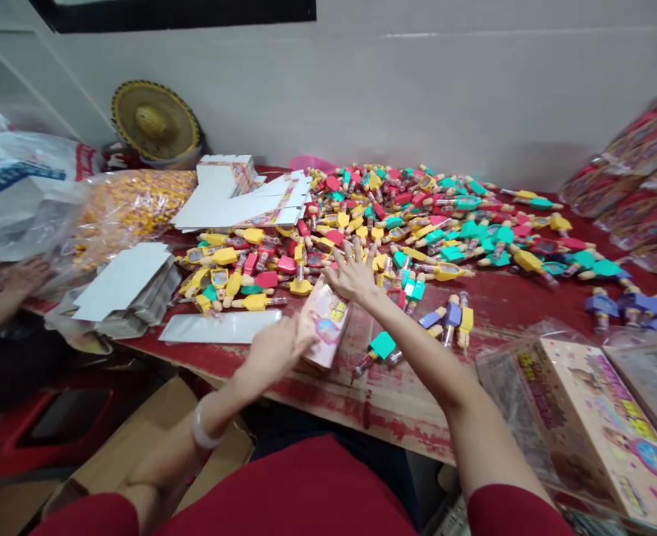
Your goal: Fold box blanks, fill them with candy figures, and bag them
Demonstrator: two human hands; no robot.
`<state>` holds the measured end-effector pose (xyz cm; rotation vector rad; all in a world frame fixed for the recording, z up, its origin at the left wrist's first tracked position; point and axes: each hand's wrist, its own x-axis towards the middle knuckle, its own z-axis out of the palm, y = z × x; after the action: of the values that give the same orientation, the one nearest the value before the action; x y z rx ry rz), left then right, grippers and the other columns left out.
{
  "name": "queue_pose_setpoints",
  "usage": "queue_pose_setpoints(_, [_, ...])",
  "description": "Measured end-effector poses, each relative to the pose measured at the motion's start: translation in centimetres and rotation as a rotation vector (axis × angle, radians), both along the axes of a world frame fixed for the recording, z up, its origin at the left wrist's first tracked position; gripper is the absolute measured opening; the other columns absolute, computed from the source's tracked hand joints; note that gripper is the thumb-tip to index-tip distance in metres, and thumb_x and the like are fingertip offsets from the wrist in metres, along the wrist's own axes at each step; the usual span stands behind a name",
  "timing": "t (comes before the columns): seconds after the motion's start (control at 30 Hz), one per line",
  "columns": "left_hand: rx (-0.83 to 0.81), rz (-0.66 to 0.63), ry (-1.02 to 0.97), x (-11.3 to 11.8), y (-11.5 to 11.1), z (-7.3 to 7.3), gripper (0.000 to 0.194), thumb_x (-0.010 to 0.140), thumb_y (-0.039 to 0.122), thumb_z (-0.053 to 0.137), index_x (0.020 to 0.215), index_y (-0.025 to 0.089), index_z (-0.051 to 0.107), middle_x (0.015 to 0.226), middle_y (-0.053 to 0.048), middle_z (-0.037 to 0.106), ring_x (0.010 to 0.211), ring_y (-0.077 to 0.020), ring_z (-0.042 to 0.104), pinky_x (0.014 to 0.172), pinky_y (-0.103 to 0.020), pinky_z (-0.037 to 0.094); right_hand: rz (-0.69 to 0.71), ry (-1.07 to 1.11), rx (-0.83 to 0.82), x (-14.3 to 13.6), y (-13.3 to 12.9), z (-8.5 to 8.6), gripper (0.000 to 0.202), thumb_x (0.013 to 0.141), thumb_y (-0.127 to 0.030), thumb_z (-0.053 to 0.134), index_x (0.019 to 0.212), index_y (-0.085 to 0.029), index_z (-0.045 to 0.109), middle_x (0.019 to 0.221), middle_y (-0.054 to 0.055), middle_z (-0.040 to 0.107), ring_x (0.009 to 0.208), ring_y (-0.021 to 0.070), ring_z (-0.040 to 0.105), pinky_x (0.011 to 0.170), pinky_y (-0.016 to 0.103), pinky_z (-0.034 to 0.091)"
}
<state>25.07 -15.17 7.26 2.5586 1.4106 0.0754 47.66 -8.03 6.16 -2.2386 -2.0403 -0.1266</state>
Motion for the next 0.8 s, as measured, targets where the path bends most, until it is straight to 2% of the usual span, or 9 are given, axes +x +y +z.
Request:
queue_pose_setpoints(0.07, [-0.110,-0.118,-0.154,0.1,-3.8,-0.4,0.063,0.099,0.066,0.044,0.140,0.020,0.057,0.114,-0.015,0.074,0.105,-0.0318,0.072,0.085,-0.039,0.057,-0.036,-0.009,0.008,-1.1,0.1,0.2,0.077,0.104,-0.061,0.024,0.160,-0.010,0.037,0.163,0.024,0.034,0.151,0.0470,0.024,0.115,0.074,0.017])
queue_pose_setpoints(0.13, [-0.181,-0.278,-0.346,1.0,-5.7,-1.5,0.068,0.098,0.065,0.047,0.152,0.023,0.048,0.132,-0.013,0.069,0.123,-0.0299,0.066,0.098,-0.037,0.056,-0.003,0.001,-0.042,-2.5,0.1,0.3,0.075,0.104,-0.062,0.027,0.153,-0.009,0.046,0.153,0.027,0.047,0.143,0.0461,0.037,0.110,0.068,0.029])
queue_pose_setpoints(0.2, [-0.281,-0.403,-0.489,1.8,-5.4,-3.5,0.066,0.097,0.057,0.055,0.155,0.027,0.045,0.146,-0.010,0.062,0.134,-0.0271,0.059,0.104,-0.035,0.054,0.079,0.020,-0.123,-3.8,-0.3,0.1,0.067,0.105,-0.061,0.028,0.146,-0.014,0.055,0.144,0.025,0.056,0.134,0.0430,0.047,0.106,0.064,0.034])
queue_pose_setpoints(0.23, [-0.322,-0.395,-0.523,1.8,-4.5,-4.7,0.057,0.097,0.051,0.056,0.149,0.030,0.052,0.144,-0.008,0.064,0.131,-0.0265,0.062,0.102,-0.034,0.055,0.130,0.030,-0.156,-4.3,-0.6,0.0,0.064,0.106,-0.060,0.028,0.141,-0.016,0.059,0.141,0.023,0.059,0.132,0.0414,0.049,0.105,0.063,0.035])
queue_pose_setpoints(0.33, [-0.280,-0.093,-0.520,-0.5,-0.2,-8.8,0.027,0.100,0.034,0.050,0.117,0.030,0.070,0.120,-0.008,0.074,0.111,-0.0296,0.069,0.096,-0.040,0.055,0.315,0.060,-0.193,-5.2,-2.2,-0.1,0.061,0.108,-0.058,0.027,0.127,-0.017,0.068,0.130,0.019,0.066,0.126,0.0360,0.054,0.105,0.056,0.036])
queue_pose_setpoints(0.43, [-0.085,0.269,-0.451,-5.3,4.3,-12.5,0.018,0.098,0.027,0.050,0.109,0.021,0.063,0.117,-0.016,0.066,0.121,-0.0389,0.057,0.103,-0.054,0.045,0.513,0.083,-0.189,-5.9,-4.2,0.0,0.063,0.107,-0.062,0.030,0.117,-0.016,0.072,0.121,0.016,0.070,0.119,0.0306,0.058,0.105,0.048,0.035])
queue_pose_setpoints(0.5, [-0.007,0.417,-0.391,-8.1,6.6,-14.2,0.012,0.096,0.030,0.055,0.101,0.019,0.058,0.110,-0.017,0.062,0.122,-0.0414,0.051,0.101,-0.058,0.041,0.615,0.098,-0.182,-6.4,-5.3,0.1,0.064,0.106,-0.064,0.032,0.115,-0.016,0.072,0.119,0.016,0.071,0.116,0.0287,0.059,0.106,0.046,0.033])
queue_pose_setpoints(0.63, [0.013,0.463,-0.288,-10.1,10.0,-15.4,0.010,0.095,0.024,0.053,0.088,0.018,0.057,0.101,-0.016,0.063,0.113,-0.0356,0.056,0.100,-0.050,0.042,0.686,0.138,-0.133,-7.2,-6.0,0.1,0.064,0.106,-0.062,0.031,0.121,-0.014,0.070,0.118,0.017,0.071,0.115,0.0280,0.060,0.107,0.045,0.030])
queue_pose_setpoints(0.8, [-0.003,0.355,-0.233,-9.4,13.3,-14.1,0.020,0.100,0.032,0.051,0.098,0.016,0.063,0.111,-0.016,0.067,0.116,-0.0303,0.058,0.104,-0.042,0.042,0.665,0.141,-0.105,-7.1,-5.8,-0.2,0.063,0.108,-0.060,0.030,0.120,-0.013,0.070,0.112,0.016,0.073,0.110,0.0278,0.061,0.102,0.044,0.032])
